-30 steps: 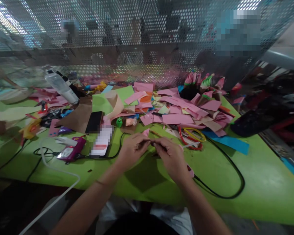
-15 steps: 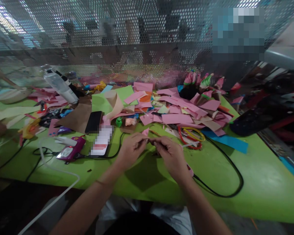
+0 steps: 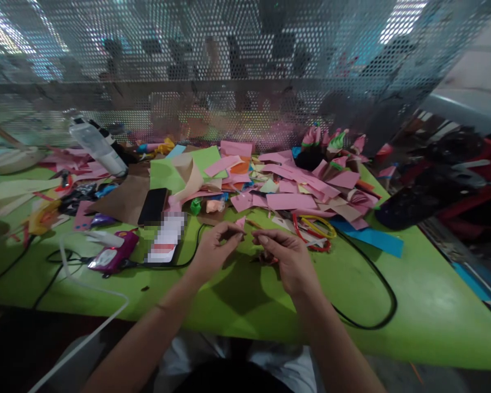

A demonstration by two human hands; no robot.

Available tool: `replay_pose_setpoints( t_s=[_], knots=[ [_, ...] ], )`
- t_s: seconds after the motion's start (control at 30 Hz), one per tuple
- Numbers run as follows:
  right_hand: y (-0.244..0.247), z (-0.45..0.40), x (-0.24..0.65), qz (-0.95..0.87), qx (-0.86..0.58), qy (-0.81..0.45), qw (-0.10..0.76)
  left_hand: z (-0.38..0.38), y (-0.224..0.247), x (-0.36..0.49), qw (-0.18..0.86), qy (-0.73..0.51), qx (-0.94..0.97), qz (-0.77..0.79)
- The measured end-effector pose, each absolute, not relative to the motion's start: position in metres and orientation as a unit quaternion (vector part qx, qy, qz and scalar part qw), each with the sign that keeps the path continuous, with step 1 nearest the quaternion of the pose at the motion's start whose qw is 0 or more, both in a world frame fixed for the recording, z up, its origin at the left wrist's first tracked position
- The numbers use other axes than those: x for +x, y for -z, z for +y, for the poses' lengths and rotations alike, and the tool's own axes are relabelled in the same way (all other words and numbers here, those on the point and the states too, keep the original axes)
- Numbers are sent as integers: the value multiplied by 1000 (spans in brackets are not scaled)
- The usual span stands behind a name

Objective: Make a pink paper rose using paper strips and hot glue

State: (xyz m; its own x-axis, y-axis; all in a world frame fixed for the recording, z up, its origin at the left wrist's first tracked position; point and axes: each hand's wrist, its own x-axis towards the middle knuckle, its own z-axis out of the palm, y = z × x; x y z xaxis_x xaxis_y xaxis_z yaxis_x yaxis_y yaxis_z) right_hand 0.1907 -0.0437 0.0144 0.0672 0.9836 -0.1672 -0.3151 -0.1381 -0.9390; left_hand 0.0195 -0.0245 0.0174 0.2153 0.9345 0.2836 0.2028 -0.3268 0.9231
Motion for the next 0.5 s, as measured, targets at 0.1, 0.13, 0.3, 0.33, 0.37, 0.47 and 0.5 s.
replay_pose_setpoints(
  t_s=[0.1,0.13,0.3,0.33,0.37,0.47,0.5],
  knots=[
    [-15,-44,190,-337,-478,-587,559,-25,-18,20,414,-456,676,405],
    [-15,-44,190,-334,-479,-587,561,-25,-18,21,418,-457,676,400],
    [-15,-44,188,-342,-474,-581,567,-26,-15,22,442,-457,662,397],
    [-15,-45,188,-346,-474,-578,567,-26,-15,22,456,-456,655,394],
    [-16,-45,188,-352,-474,-575,567,-26,-15,22,471,-455,647,391],
    [-18,-46,187,-380,-476,-563,559,-26,-16,22,518,-450,622,376],
    [-19,-46,186,-390,-476,-561,554,-26,-16,22,531,-449,616,370]
  ],
)
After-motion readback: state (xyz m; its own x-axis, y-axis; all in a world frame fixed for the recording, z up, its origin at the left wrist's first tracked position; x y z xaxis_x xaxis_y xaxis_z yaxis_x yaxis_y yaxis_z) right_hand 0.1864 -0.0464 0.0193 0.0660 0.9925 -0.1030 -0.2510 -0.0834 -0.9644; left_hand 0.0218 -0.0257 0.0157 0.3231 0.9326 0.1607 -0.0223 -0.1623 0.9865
